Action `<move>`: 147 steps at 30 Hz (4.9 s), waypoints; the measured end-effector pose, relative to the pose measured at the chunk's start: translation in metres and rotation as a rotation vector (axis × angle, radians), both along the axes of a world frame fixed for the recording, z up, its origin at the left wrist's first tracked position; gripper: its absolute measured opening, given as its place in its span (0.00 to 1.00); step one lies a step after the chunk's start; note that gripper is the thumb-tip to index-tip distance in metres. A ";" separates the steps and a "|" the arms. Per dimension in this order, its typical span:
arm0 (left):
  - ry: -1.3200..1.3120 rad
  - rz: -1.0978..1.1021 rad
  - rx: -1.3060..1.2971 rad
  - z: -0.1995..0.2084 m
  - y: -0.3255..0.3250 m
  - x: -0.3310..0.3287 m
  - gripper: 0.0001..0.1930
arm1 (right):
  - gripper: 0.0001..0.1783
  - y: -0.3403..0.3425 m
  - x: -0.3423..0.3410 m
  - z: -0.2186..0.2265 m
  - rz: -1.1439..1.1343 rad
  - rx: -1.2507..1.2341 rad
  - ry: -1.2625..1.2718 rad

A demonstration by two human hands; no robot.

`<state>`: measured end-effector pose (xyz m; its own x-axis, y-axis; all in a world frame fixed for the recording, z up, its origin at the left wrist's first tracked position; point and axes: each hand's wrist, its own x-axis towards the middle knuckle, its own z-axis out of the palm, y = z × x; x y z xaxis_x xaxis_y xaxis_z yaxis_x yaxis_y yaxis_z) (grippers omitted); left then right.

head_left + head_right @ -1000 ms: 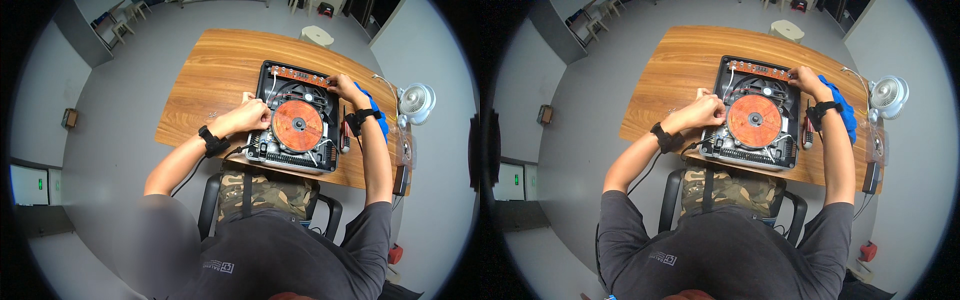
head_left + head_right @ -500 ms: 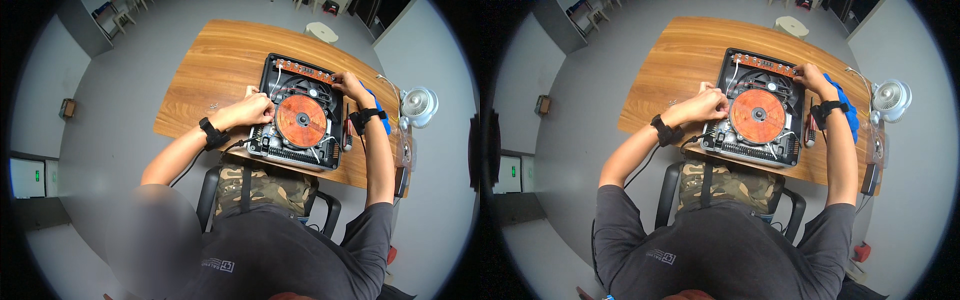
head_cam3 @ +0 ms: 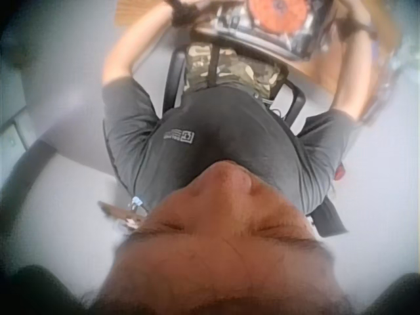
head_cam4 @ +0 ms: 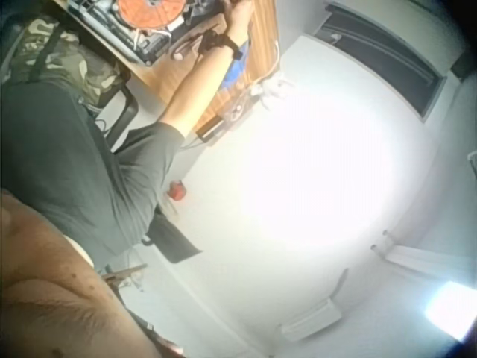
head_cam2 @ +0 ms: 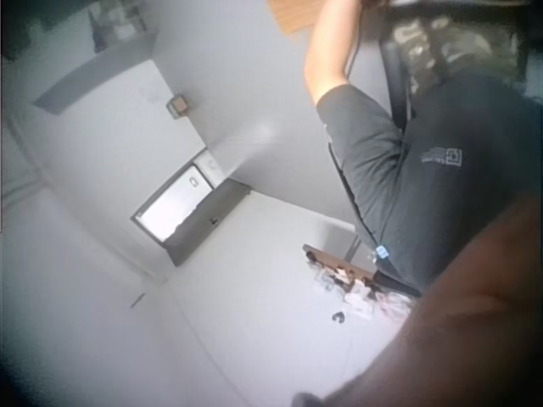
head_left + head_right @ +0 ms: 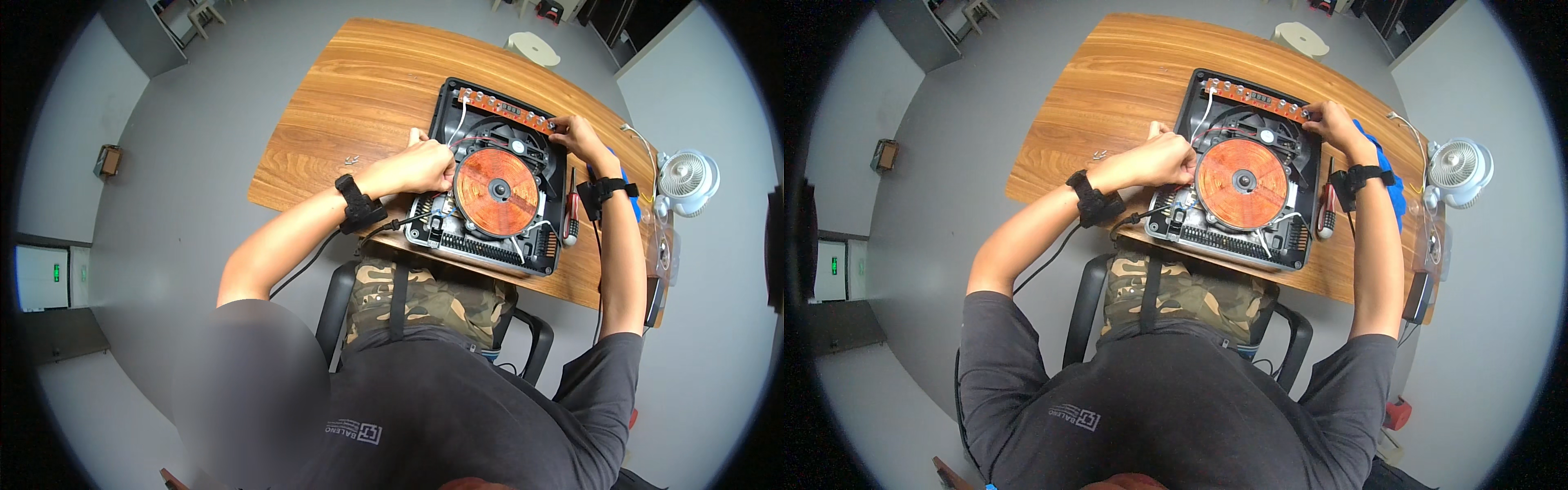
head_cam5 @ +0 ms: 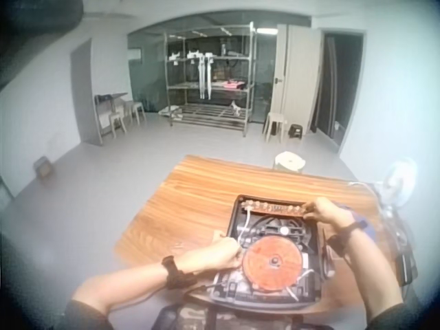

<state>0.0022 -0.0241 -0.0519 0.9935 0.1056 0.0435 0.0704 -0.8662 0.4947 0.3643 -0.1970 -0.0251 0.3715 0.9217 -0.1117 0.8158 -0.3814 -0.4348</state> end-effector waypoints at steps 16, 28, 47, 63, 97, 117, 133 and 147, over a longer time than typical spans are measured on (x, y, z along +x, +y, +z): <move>0.047 0.021 0.021 0.007 -0.002 -0.004 0.08 | 0.24 0.000 0.003 -0.004 0.048 0.094 -0.083; -0.034 -0.018 -0.201 0.057 0.016 -0.008 0.08 | 0.24 -0.003 -0.018 0.014 0.042 0.052 -0.114; -0.097 0.365 0.325 -0.005 0.162 0.091 0.07 | 0.24 -0.009 -0.004 -0.005 0.004 0.136 -0.117; -0.108 0.427 0.467 -0.042 0.183 0.101 0.07 | 0.23 -0.010 -0.009 0.003 0.012 0.122 -0.083; -0.173 0.074 -0.134 0.089 -0.003 0.013 0.07 | 0.27 -0.018 -0.018 -0.006 -0.101 0.215 0.121; -0.232 -0.001 -0.217 0.076 -0.032 0.023 0.05 | 0.34 -0.152 -0.109 -0.007 -0.364 -0.259 -0.215; -0.193 0.084 -0.290 0.085 -0.043 0.015 0.08 | 0.17 -0.175 -0.101 -0.005 -0.485 0.243 0.037; -0.298 0.091 -0.750 0.088 -0.054 0.018 0.07 | 0.16 -0.156 -0.163 0.075 0.127 0.542 0.042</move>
<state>0.0199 -0.0786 0.0359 0.9375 0.2913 0.1905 -0.1017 -0.2944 0.9503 0.2011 -0.3531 0.0503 0.2592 0.8888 0.3781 0.8183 0.0059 -0.5747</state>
